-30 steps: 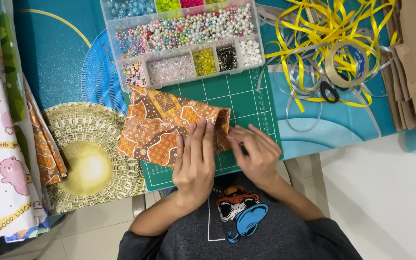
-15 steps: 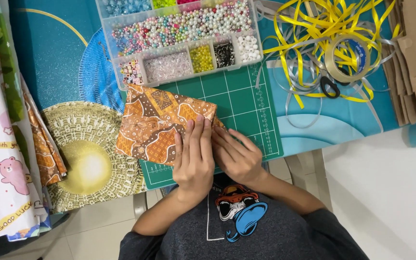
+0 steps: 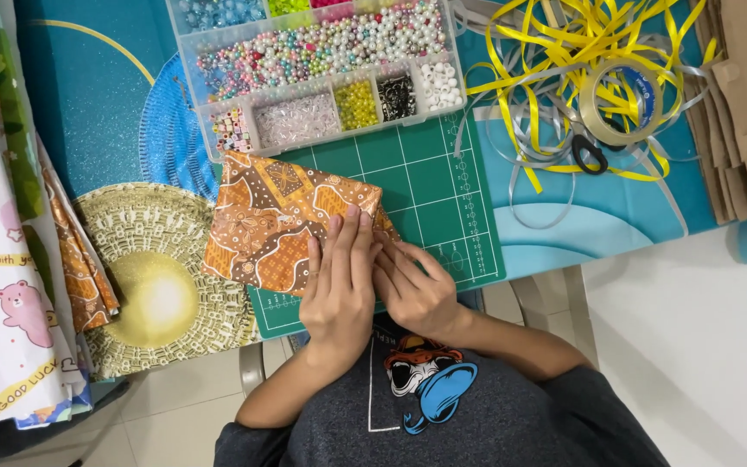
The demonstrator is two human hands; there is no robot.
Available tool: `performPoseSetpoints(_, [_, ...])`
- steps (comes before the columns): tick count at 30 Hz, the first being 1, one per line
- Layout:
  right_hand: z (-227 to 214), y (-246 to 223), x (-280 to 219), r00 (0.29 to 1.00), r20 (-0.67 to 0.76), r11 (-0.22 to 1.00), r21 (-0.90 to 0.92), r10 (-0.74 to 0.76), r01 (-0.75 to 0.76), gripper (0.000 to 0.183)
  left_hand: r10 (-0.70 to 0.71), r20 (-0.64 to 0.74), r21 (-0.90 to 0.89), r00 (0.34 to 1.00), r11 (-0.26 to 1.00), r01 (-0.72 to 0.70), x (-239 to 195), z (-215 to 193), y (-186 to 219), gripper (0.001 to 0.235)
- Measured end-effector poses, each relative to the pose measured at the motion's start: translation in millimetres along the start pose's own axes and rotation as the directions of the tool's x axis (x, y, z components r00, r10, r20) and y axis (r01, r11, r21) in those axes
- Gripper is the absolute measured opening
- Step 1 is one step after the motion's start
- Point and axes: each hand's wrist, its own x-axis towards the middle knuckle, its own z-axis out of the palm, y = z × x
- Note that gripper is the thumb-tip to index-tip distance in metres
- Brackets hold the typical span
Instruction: Wrapping a small gift box with patterned paper and tying a yellow ribbon around it.
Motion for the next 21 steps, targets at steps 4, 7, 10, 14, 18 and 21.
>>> performPoseSetpoints(4, [-5, 3, -2, 1.0, 0.013, 1.0, 0.025, -0.009, 0.009, 0.018, 0.009, 0.025, 0.019, 1.0, 1.0, -0.01, 2, -4, 2, 0.029])
performPoseSetpoints(7, [-10, 19, -14, 0.996, 0.092, 0.98, 0.198, 0.005, -0.023, 0.013, -0.002, 0.035, 0.073, 0.999, 0.997, -0.001, 2, -4, 5, 0.02])
performPoseSetpoints(10, [-19, 52, -23, 0.944, 0.329, 0.819, 0.541, 0.006, -0.194, 0.019, 0.02, 0.049, 0.087, 0.999, 0.996, -0.025, -1, -2, 4, 0.02])
performPoseSetpoints(14, [-19, 89, -2, 0.859, 0.493, 0.735, 0.633, -0.14, -0.243, 0.027, 0.022, 0.032, 0.105, 0.999, 0.994, -0.025, 1, -3, 6, 0.019])
performPoseSetpoints(18, [-1, 102, -12, 0.833, 0.464, 0.843, 0.538, -0.3, 0.004, 0.042, 0.019, 0.039, 0.111, 0.999, 0.994, -0.024, 1, -5, 6, 0.018])
performPoseSetpoints(21, [0, 103, -10, 0.82, 0.46, 0.879, 0.466, -0.34, 0.104, 0.049, 0.031, 0.036, 0.113, 0.999, 0.993, -0.035, 1, -5, 5, 0.02])
